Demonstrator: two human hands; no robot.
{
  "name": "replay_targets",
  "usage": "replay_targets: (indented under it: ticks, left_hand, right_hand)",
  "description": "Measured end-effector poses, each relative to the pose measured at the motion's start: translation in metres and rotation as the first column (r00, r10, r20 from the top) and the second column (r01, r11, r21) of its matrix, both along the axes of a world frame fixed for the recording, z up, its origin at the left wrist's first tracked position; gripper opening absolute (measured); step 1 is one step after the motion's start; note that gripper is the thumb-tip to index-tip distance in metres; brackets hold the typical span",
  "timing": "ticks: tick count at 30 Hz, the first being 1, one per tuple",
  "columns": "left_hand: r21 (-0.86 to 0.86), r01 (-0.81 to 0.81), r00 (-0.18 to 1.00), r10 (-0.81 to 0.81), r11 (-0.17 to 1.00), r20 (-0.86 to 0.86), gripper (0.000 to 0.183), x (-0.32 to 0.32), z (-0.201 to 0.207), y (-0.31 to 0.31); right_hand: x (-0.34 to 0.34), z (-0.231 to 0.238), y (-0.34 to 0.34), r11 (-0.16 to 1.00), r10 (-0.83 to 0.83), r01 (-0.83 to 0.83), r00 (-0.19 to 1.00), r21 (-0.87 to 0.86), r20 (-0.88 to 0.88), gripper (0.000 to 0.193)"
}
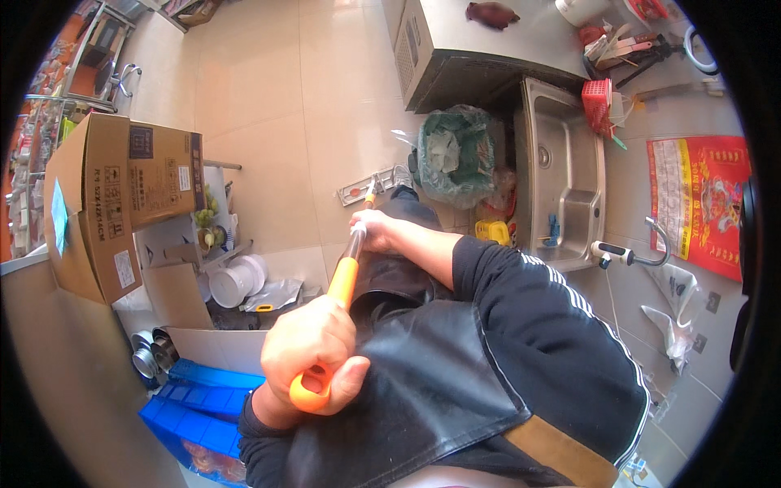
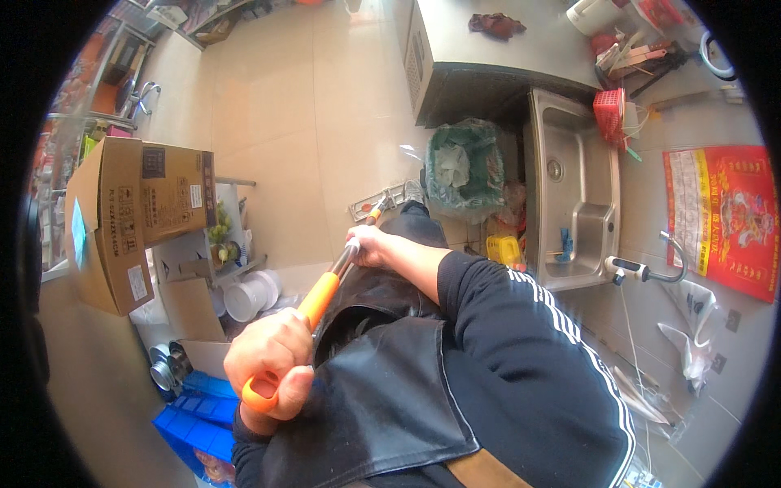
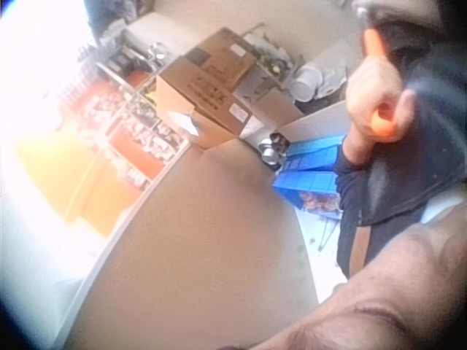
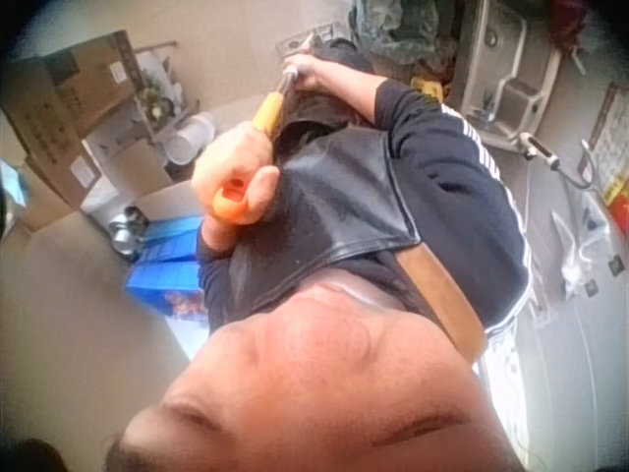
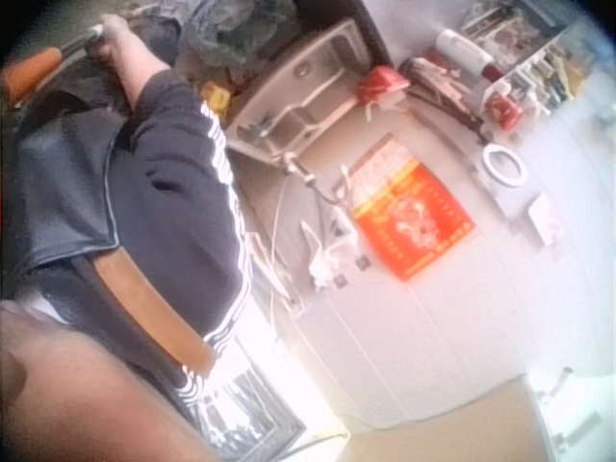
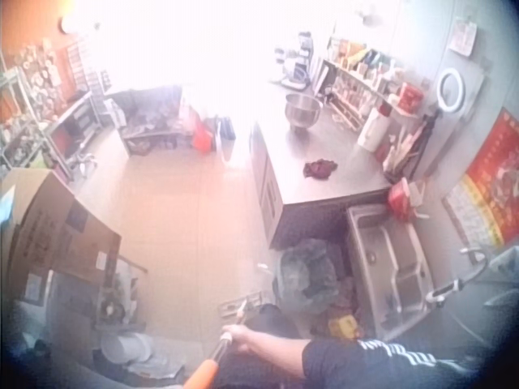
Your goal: The person mops a tiled floor in a commercial kitchen using a flat mop with an orange handle. They repeatedly push and pull the mop across the floor, then rinse the mop head under a sink faucet before resuming mopping.
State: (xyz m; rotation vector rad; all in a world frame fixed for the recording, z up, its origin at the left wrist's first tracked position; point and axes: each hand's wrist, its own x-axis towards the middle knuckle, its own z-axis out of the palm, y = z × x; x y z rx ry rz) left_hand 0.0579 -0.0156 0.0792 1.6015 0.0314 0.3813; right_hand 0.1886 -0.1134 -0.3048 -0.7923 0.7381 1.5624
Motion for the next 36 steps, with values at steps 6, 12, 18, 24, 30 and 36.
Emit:
replay_targets:
  ticks: [6, 12, 18, 24, 30, 36]
  left_hand:
    - [-0.024, 0.127, 0.992, -0.128, 0.992, -0.016, 0.023, -0.003, 0.004, 0.005]
    - [-0.02, 0.02, 1.0, -0.02, 1.0, 0.015, 0.024, 0.008, 0.0, 0.007]
    - [-0.075, 0.091, 0.996, -0.091, 0.993, -0.001, 0.024, 0.011, 0.01, 0.013]
    - [-0.031, 0.117, 0.993, -0.117, 0.993, 0.006, 0.023, 0.022, 0.004, 0.009]
    - [-0.062, 0.13, 0.991, -0.13, 0.99, -0.003, 0.023, 0.027, 0.009, 0.013]
    - [-0.019, 0.202, 0.979, -0.203, 0.979, -0.027, 0.023, 0.033, 0.006, 0.011]
  right_hand:
    - [0.001, -0.003, 0.001, 0.981, 0.194, -0.194, 0.981, -0.027, -0.025, 0.01]
    - [0.008, 0.011, 0.009, 0.991, 0.123, -0.116, 0.984, -0.062, 0.131, 0.009]
    - [0.002, 0.018, 0.007, 0.957, 0.283, -0.288, 0.949, -0.021, -0.143, 0.01]
    - [0.011, 0.012, 0.006, 0.983, 0.161, -0.159, 0.987, -0.097, 0.021, 0.01]
    - [0.012, 0.014, 0.002, 0.969, 0.244, -0.244, 0.97, -0.037, -0.001, 0.013]
    - [0.016, 0.007, 0.002, 0.984, 0.162, -0.159, 0.986, -0.077, 0.039, 0.018]
